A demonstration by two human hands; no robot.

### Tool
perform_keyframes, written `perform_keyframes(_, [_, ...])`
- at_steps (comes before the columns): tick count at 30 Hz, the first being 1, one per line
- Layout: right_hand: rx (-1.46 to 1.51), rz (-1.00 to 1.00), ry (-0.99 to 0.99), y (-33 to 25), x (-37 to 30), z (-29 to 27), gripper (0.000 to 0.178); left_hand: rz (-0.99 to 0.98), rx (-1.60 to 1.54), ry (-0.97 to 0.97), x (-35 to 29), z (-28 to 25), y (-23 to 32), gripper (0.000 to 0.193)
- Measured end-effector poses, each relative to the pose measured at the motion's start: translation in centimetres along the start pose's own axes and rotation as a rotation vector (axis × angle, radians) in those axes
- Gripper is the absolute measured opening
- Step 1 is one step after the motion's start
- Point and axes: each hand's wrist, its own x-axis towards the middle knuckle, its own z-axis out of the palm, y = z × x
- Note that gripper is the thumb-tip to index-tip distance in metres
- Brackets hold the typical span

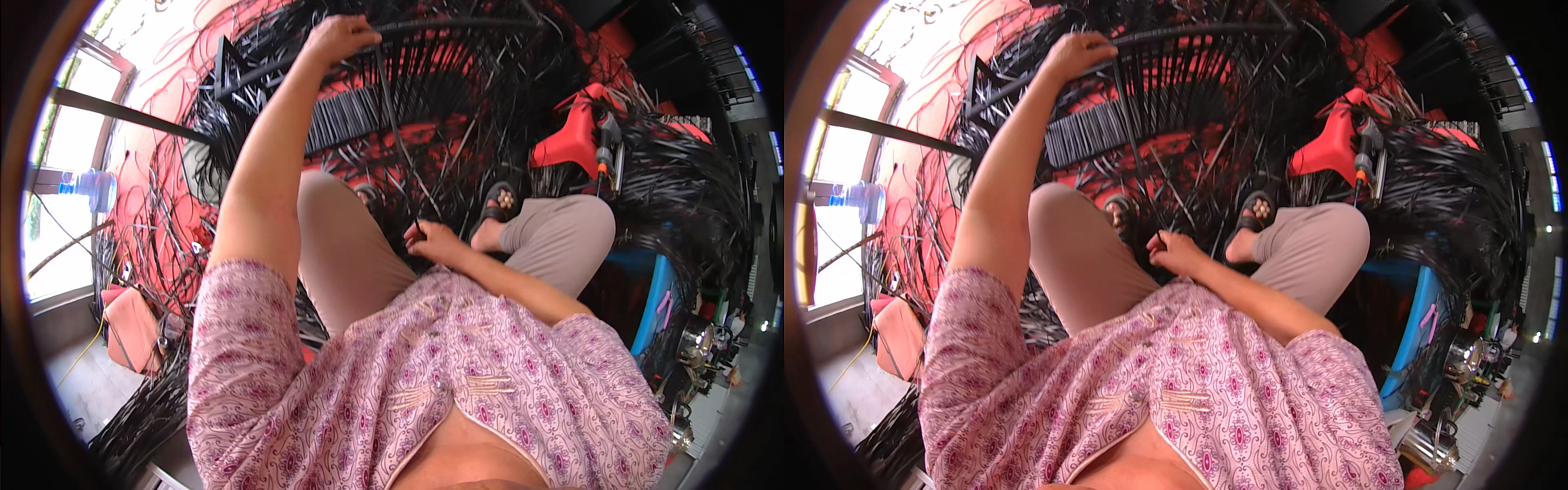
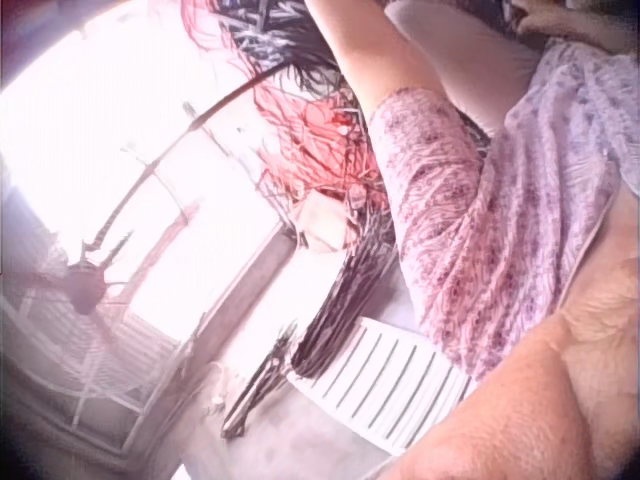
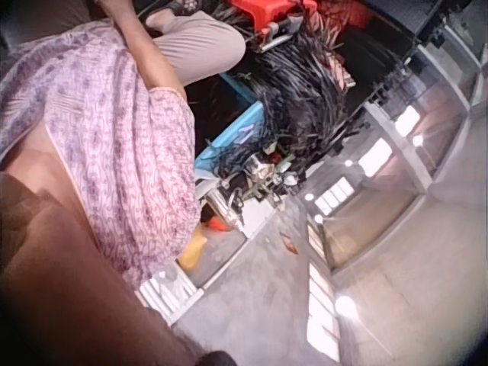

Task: The person weaves black plastic strips through a metal furniture frame by hand and secures them using a pneumatic nail gun and shears. They periodically use the shears to trim excess material and the nail gun to fasten the strips to the frame.

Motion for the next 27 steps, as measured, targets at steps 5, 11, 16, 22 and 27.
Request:
perform_keyframes(5, [0.357,0.101,-0.361,-16.4,-11.5,-4.5,0.022,-0.282,-0.350,-0.057,2.4,-3.2,0.9,0.027])
perform_keyframes(11, [-0.358,0.108,0.074,-11.2,-20.7,-10.5,0.041,-0.188,-0.239,-0.094,4.7,-4.1,-2.9,0.031])
perform_keyframes(16, [-0.849,-0.256,0.284,-10.8,-15.0,-10.5,0.060,-0.031,0.155,0.044,-0.3,-0.5,0.8,0.045])
perform_keyframes(22, [-0.452,-0.740,0.533,-22.7,-2.0,-12.1,0.032,0.018,0.276,0.103,-6.1,1.1,6.5,0.041])
perform_keyframes(27, [-1.042,-0.662,0.201,-25.5,14.9,-17.3,0.029,0.111,0.279,0.149,-12.0,2.8,10.4,0.036])
